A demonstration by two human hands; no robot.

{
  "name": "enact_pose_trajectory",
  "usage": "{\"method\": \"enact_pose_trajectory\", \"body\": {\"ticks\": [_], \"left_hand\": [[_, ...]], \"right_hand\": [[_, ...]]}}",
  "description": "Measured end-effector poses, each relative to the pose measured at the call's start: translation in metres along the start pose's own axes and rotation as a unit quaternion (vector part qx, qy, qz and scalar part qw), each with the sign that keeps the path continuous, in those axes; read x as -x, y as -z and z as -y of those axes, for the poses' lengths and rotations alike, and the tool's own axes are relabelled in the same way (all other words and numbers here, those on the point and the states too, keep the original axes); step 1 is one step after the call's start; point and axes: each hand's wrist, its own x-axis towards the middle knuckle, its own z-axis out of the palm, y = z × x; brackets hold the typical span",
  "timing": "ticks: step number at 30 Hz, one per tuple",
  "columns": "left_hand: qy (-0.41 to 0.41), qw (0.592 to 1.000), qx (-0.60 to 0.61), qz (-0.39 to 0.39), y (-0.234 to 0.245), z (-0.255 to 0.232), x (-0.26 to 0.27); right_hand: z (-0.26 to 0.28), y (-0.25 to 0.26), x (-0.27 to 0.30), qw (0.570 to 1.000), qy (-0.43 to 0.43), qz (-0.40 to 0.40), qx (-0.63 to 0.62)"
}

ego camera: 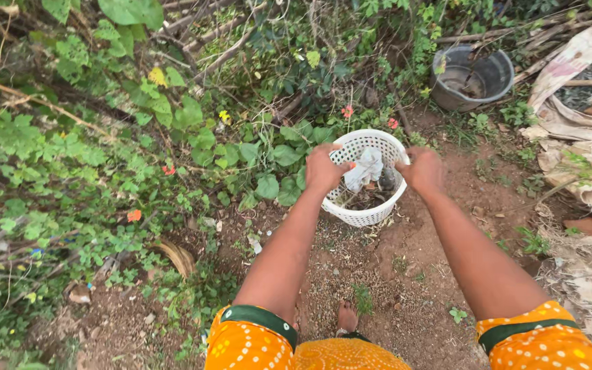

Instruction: The person gathers branches and twigs by hand, places them near a structure, and subsequently sweeps dirt and small debris using a broom.

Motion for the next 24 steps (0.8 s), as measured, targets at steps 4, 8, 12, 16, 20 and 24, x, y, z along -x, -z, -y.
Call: {"method": "enact_pose_trajectory", "body": {"ticks": [4, 8, 12, 16, 20, 24], "left_hand": [[-0.074, 0.996, -0.049, -0.017, 0.015, 0.019, 0.000], [-0.063, 0.994, -0.088, -0.027, 0.048, 0.047, 0.017], [-0.011, 0.993, -0.118, -0.013, 0.079, 0.096, 0.033], [-0.042, 0.993, -0.103, -0.050, 0.120, 0.137, 0.058], [0.035, 0.991, -0.119, -0.049, 0.178, 0.154, 0.100], [0.051, 0.989, -0.113, -0.080, 0.226, 0.209, 0.137]], "right_hand": [[0.005, -0.027, -0.005, 0.996, 0.028, 0.040, 0.073], [0.009, -0.066, 0.001, 0.984, 0.140, -0.073, 0.079], [0.024, -0.097, 0.012, 0.990, 0.106, 0.021, 0.092], [0.056, -0.116, 0.031, 0.981, 0.013, 0.176, 0.084], [0.111, -0.126, 0.060, 0.982, 0.124, 0.136, 0.038], [0.159, -0.165, 0.091, 0.972, 0.146, 0.163, 0.086]]}}
